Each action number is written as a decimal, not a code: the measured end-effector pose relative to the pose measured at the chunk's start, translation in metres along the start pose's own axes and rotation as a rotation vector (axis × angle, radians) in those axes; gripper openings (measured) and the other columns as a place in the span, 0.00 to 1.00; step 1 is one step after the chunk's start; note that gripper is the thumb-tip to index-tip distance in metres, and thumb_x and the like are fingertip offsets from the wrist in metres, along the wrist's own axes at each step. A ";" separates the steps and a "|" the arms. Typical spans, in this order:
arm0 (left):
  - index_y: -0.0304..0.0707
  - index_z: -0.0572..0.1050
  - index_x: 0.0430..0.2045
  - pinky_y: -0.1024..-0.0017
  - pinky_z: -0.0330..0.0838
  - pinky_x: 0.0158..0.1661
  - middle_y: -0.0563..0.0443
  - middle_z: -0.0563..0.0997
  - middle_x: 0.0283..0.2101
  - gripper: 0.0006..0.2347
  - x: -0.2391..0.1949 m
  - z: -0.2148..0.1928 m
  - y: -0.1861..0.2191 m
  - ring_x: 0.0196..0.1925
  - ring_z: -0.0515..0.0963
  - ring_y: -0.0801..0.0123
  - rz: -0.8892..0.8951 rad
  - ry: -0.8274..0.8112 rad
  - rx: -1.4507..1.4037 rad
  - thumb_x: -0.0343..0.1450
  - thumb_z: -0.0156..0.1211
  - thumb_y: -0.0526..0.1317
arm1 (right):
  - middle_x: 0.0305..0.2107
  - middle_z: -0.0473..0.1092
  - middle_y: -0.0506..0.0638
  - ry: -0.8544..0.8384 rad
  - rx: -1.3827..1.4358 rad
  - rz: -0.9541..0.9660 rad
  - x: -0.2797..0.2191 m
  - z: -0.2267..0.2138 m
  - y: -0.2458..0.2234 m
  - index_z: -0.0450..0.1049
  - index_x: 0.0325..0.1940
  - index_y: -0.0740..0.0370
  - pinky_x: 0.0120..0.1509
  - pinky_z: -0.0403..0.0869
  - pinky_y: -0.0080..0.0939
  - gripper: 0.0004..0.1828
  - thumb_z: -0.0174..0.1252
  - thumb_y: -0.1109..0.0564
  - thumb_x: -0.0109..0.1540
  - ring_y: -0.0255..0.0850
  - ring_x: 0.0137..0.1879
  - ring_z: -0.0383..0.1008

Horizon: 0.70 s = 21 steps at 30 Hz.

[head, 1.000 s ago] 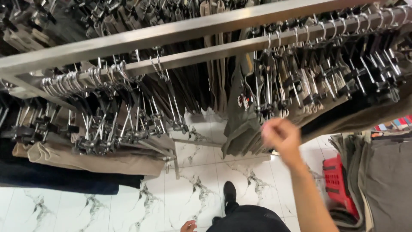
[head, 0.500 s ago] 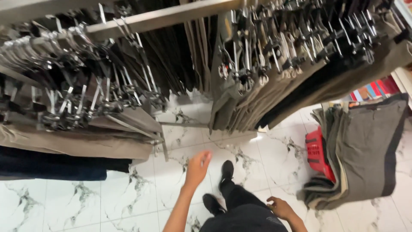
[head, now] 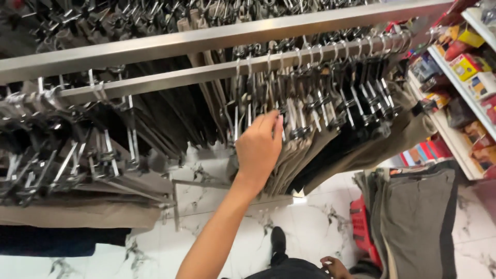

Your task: The person removes a pair of pants from a hanger on a clothing rack, folds the pants by hand, and then places them onto a new hanger.

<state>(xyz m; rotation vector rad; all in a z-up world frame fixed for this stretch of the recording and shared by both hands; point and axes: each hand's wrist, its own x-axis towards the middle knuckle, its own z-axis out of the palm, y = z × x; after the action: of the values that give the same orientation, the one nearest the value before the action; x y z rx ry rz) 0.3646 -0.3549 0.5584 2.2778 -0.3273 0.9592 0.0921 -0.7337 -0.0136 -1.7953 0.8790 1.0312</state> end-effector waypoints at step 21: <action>0.24 0.76 0.43 0.74 0.73 0.21 0.45 0.77 0.31 0.08 0.079 0.110 -0.018 0.26 0.77 0.65 -0.080 -0.021 0.039 0.79 0.51 0.34 | 0.44 0.78 0.57 -0.027 0.149 -0.047 0.047 -0.131 -0.110 0.79 0.54 0.52 0.45 0.69 0.49 0.25 0.55 0.35 0.63 0.51 0.38 0.77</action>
<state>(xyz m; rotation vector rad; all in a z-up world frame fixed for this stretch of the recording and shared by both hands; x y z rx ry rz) 0.4893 -0.4107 0.5478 2.3197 -0.2261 0.9085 0.2448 -0.8192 0.0176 -1.6664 0.8702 0.9333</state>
